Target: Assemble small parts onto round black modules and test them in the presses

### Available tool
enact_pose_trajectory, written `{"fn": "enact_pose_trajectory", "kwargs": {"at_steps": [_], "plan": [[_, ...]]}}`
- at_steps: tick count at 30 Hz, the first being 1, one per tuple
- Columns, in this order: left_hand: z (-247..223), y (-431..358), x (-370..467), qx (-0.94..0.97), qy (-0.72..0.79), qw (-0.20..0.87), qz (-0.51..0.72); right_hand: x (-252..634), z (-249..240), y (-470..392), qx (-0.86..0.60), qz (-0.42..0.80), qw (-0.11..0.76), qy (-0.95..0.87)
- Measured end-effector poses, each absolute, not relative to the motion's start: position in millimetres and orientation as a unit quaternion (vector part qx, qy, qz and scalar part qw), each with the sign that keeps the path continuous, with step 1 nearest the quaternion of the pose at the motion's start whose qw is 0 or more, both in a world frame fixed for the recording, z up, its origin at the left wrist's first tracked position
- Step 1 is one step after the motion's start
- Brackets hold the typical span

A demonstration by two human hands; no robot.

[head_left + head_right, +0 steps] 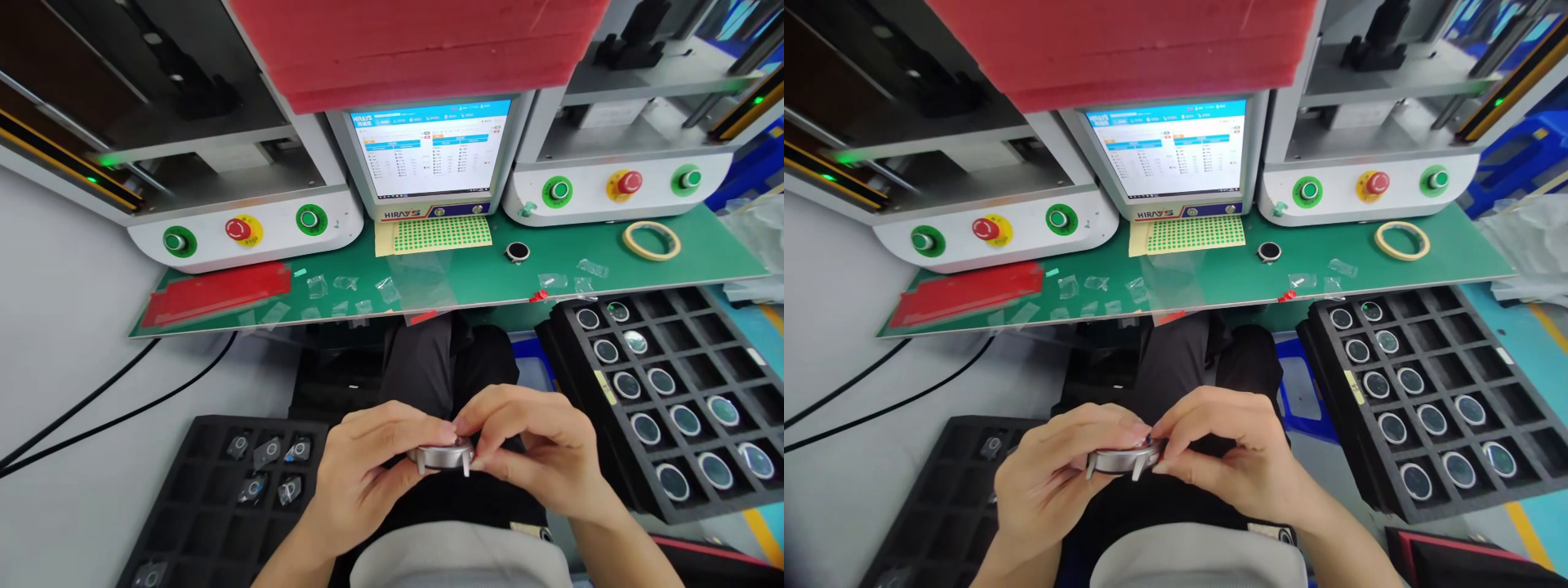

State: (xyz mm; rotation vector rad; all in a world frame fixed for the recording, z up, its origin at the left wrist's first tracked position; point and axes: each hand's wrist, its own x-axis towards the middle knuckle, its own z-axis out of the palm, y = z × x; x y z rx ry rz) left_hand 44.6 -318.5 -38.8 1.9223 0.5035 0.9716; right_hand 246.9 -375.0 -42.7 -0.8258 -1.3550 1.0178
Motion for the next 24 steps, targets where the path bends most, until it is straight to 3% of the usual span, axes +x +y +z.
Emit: {"fn": "enact_pose_trajectory", "kwargs": {"at_steps": [4, 17, 24], "plan": [[-40.0, -317.7, 45.8, 0.777, 0.203, 0.446, 0.395, 243.6, -45.5, -377.0, -0.370, 0.409, 0.620, -0.557], [-38.6, -312.1, 53.4, 0.778, 0.186, 0.451, 0.396, 252.9, -36.8, -373.8, -0.381, 0.387, 0.577, -0.610], [-45.6, -317.4, 55.5, 0.754, 0.184, 0.444, 0.448, 241.2, -47.1, -378.5, -0.393, 0.337, 0.639, -0.569]]}}
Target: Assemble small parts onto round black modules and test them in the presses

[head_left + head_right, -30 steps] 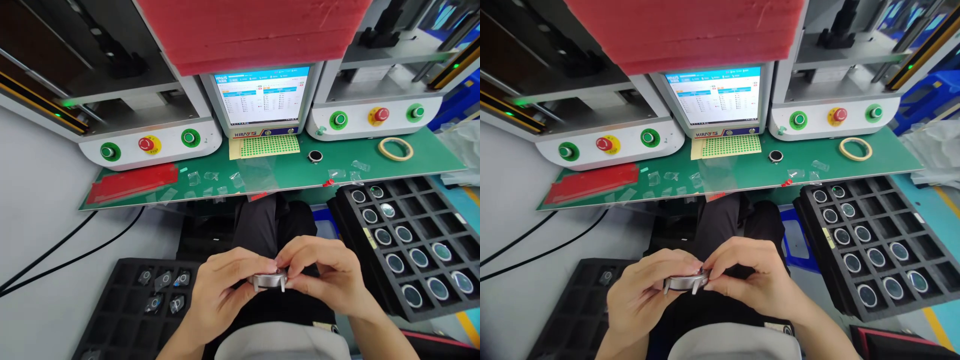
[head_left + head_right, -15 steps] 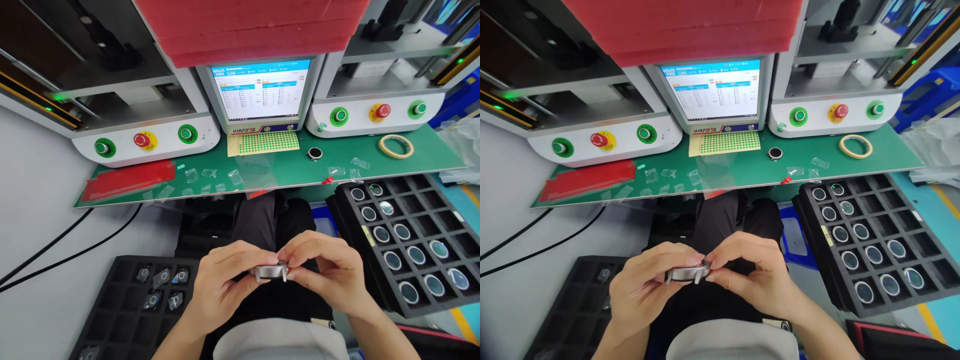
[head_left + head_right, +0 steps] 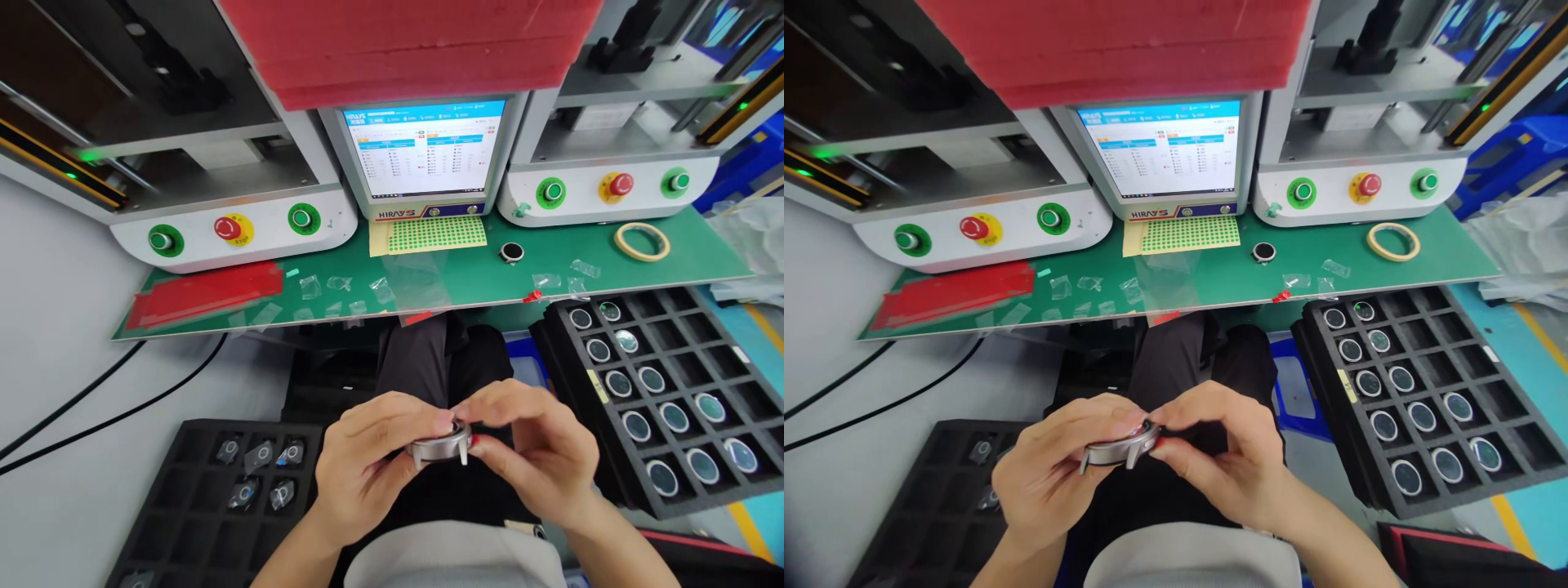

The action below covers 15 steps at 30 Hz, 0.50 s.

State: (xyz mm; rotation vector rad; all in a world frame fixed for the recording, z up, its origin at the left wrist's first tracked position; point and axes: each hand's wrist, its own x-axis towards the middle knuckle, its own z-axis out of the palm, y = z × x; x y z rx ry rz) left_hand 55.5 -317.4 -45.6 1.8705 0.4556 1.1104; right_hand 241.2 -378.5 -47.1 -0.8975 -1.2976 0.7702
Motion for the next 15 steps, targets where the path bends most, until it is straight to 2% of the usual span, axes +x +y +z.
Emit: {"fn": "enact_pose_trajectory", "kwargs": {"at_steps": [8, 15], "plan": [[-49.1, -317.2, 57.1, 0.764, 0.189, 0.412, 0.460, 236.6, -39.6, -379.9, -0.423, 0.222, 0.643, -0.598], [-53.3, -326.4, 61.2, 0.759, 0.247, 0.361, 0.482, 236.2, -39.5, -380.1, -0.500, 0.102, 0.580, -0.635]]}}
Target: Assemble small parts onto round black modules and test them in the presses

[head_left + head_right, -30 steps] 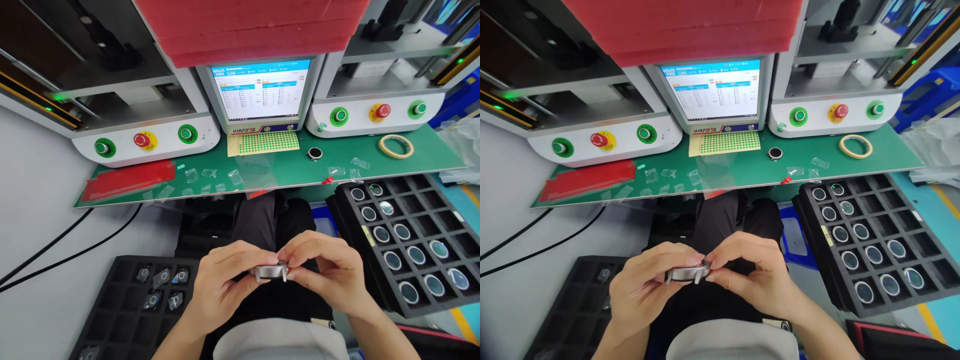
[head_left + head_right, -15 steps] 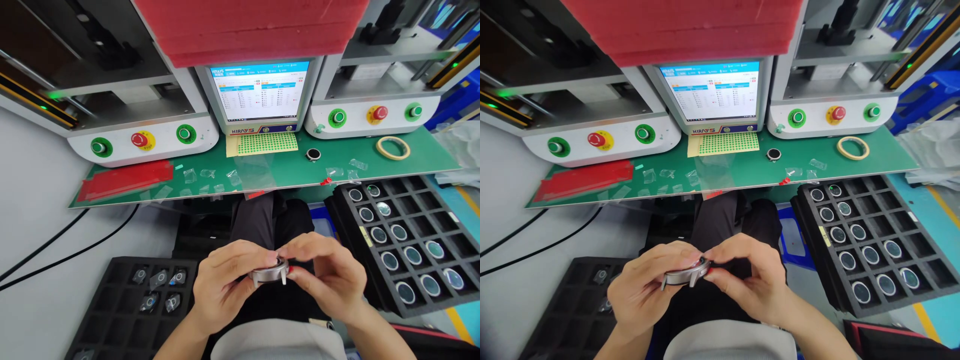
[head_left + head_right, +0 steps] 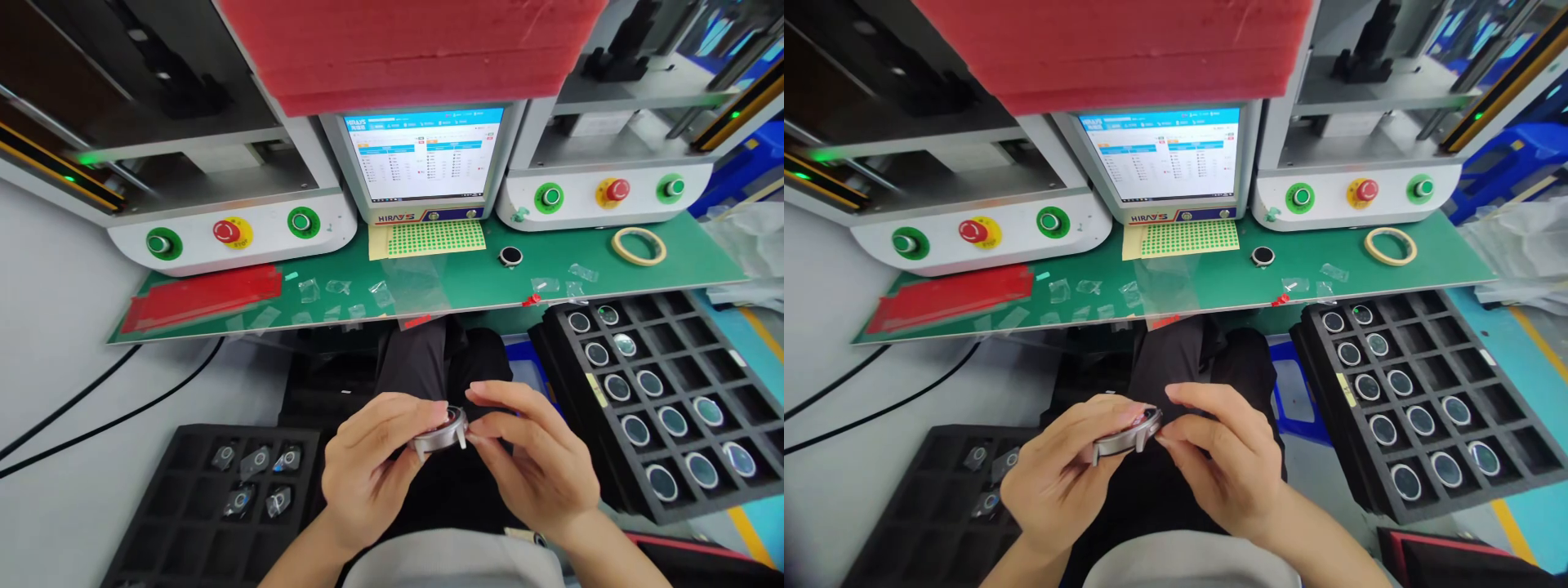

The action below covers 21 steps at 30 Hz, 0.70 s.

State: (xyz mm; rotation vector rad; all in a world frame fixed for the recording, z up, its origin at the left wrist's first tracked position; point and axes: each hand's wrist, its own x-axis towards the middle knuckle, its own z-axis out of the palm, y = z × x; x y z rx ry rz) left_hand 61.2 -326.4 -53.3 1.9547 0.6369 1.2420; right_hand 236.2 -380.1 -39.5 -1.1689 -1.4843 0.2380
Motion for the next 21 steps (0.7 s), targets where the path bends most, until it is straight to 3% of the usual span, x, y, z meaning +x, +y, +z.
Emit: {"fn": "enact_pose_trajectory", "kwargs": {"at_steps": [4, 8, 12, 18, 21], "plan": [[-49.9, -324.9, 62.8, 0.723, 0.384, 0.292, 0.495, 231.3, -41.6, -379.6, -0.478, 0.118, 0.567, -0.661], [-50.3, -312.9, 69.5, 0.649, 0.478, 0.263, 0.530, 218.9, -49.2, -380.5, -0.457, 0.317, 0.565, -0.610], [-52.0, -303.7, 80.3, 0.680, 0.480, 0.253, 0.494, 201.2, -55.0, -378.6, -0.452, 0.476, 0.552, -0.514], [-43.0, -303.3, 87.8, 0.739, 0.440, 0.190, 0.474, 190.1, -54.8, -376.2, -0.451, 0.521, 0.555, -0.466], [-39.8, -305.7, 88.6, 0.753, 0.422, 0.181, 0.472, 193.4, -57.5, -373.0, -0.421, 0.598, 0.553, -0.400]]}}
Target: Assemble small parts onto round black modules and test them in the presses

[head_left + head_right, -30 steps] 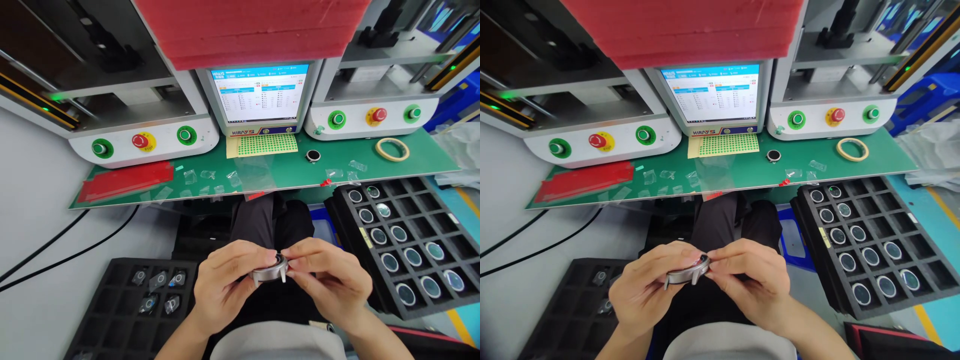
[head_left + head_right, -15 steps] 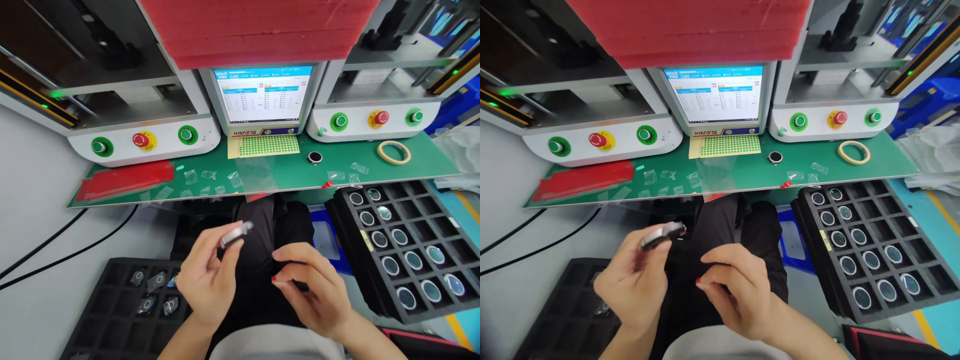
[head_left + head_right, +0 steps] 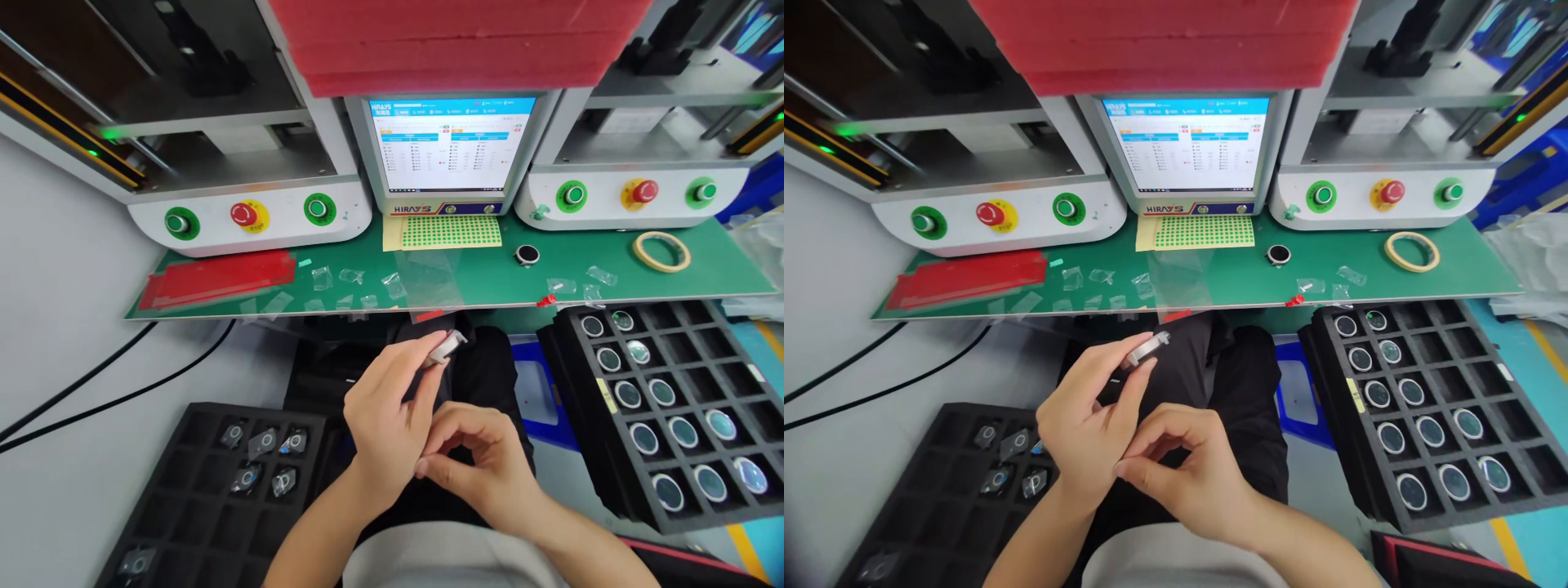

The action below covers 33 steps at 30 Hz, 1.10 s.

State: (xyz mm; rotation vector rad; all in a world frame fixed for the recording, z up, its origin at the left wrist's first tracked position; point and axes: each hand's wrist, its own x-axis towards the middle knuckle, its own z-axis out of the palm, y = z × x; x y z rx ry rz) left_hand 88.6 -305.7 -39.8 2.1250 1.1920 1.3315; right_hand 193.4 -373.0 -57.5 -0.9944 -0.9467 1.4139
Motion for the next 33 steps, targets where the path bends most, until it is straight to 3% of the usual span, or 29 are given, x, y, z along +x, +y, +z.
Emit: {"fn": "enact_pose_trajectory", "kwargs": {"at_steps": [9, 14, 17, 20, 25, 33], "plan": [[-44.9, -310.3, 93.2, 0.742, 0.437, 0.229, 0.455, 196.3, -83.2, -359.9, -0.345, 0.776, 0.500, -0.170], [-55.6, -309.0, 103.6, 0.671, 0.449, 0.400, 0.434, 198.6, -91.5, -362.3, -0.360, 0.760, 0.481, -0.250], [-62.5, -303.6, 105.4, 0.583, 0.464, 0.494, 0.448, 220.8, -89.0, -359.5, -0.417, 0.673, 0.493, -0.361], [-70.0, -294.4, 100.6, 0.522, 0.481, 0.535, 0.458, 268.3, -86.6, -343.4, -0.580, 0.460, 0.495, -0.455], [-89.2, -263.4, 106.3, 0.506, 0.490, 0.601, 0.378, 355.0, -98.7, -277.2, -0.741, 0.209, 0.470, -0.432], [-121.6, -168.1, 149.7, 0.616, 0.560, 0.454, 0.319, 383.7, -114.9, -192.3, -0.795, 0.153, 0.400, -0.430]]}}
